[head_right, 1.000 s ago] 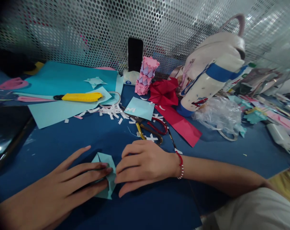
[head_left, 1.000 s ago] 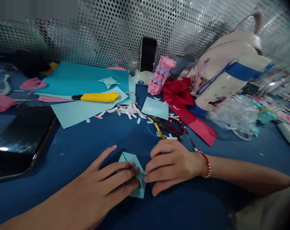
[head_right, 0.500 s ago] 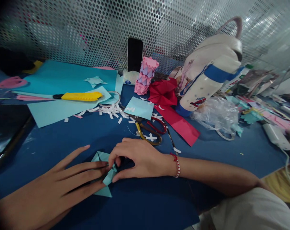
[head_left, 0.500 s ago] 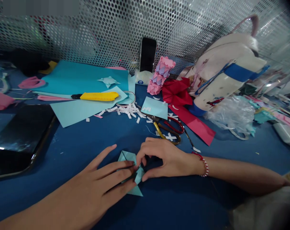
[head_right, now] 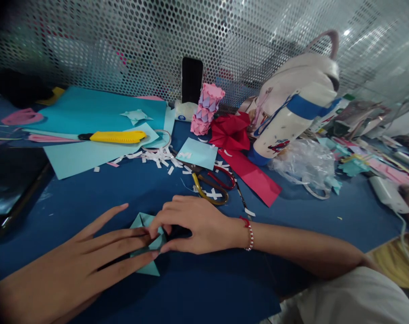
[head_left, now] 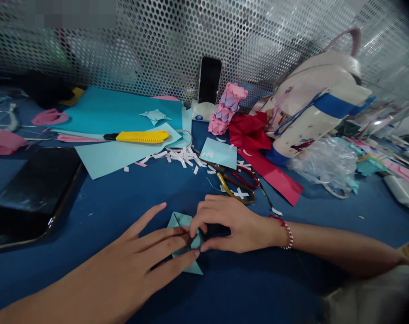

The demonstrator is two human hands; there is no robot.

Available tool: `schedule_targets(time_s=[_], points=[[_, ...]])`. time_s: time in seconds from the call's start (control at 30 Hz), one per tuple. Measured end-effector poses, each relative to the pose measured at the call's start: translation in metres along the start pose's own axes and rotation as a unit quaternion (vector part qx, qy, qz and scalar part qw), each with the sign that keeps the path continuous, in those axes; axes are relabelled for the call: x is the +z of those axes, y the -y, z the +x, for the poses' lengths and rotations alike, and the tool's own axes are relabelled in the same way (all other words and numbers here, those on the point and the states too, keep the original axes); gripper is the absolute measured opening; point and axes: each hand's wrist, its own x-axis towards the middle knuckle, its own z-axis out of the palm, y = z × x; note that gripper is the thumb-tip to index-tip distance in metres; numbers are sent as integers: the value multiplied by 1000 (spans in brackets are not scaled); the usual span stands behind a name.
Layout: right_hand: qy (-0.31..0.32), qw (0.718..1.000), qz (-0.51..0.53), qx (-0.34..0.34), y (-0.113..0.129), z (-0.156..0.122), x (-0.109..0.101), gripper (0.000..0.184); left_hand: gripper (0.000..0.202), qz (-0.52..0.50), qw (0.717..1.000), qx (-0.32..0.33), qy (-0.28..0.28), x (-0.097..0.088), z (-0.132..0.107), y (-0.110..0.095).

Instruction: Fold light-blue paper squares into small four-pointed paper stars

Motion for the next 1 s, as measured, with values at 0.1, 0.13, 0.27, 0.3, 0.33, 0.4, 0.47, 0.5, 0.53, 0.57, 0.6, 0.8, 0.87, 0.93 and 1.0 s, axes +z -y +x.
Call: schedule_targets(time_s=[0.1, 0.13, 0.27, 0.3, 0.33, 0.4, 0.47, 0.5, 0.53, 0.57, 0.6, 0.8, 0.87, 0.93, 1.0], points=[[-7, 1000, 7, -5, 0, 0, 0, 20, 62, 4, 1000, -12, 1, 0, 1, -1], [-7, 1000, 10, 0, 1, 1, 0, 20, 61, 2, 1000, -15, -2, 0, 1, -2], [-12, 1000, 11, 27, 5, 3, -1, 15, 65, 4, 1000, -19, -12, 0, 0, -5], [-15, 999, 9, 33, 6, 3, 0, 13, 69, 8, 1000, -22, -8, 0, 0, -5], [-18, 999, 7, 36, 6, 4, 0, 12, 74, 13, 1000, -26, -4, 0, 0, -5], [-22, 999, 2, 41, 8, 4, 1, 12, 79, 18, 999, -27, 3, 0, -1, -4], [-24, 999, -2, 45, 8, 5, 2, 13, 75, 16, 1000, -10, 3, 0, -1, -2], [-24, 999, -4, 45, 9, 5, 3, 14, 73, 16, 1000, -2, 6, 1, -2, -1], [-23, 999, -6, 46, 9, 5, 3, 15, 71, 17, 1000, 5, 11, 1, -2, 0], [-22, 999, -8, 45, 9, 5, 3, 15, 69, 19, 1000, 10, 17, 1, -2, 1], [-21, 999, -9, 43, 9, 5, 3, 16, 68, 21, 999, 13, 20, 1, -1, 1], [-20, 998, -16, 50, 4, 4, 3, 19, 58, 27, 1000, 13, 4, 1, 0, -1], [-28, 999, -17, 38, 1, 3, 3, 22, 52, 30, 999, 14, -7, 1, 1, -2], [-42, 999, -25, 13, -1, 1, 3, 22, 46, 42, 999, 17, -17, 2, 2, -3], [-57, 996, -65, -31, 0, -2, 3, 19, 42, 58, 998, 16, -23, 5, 3, -4]])
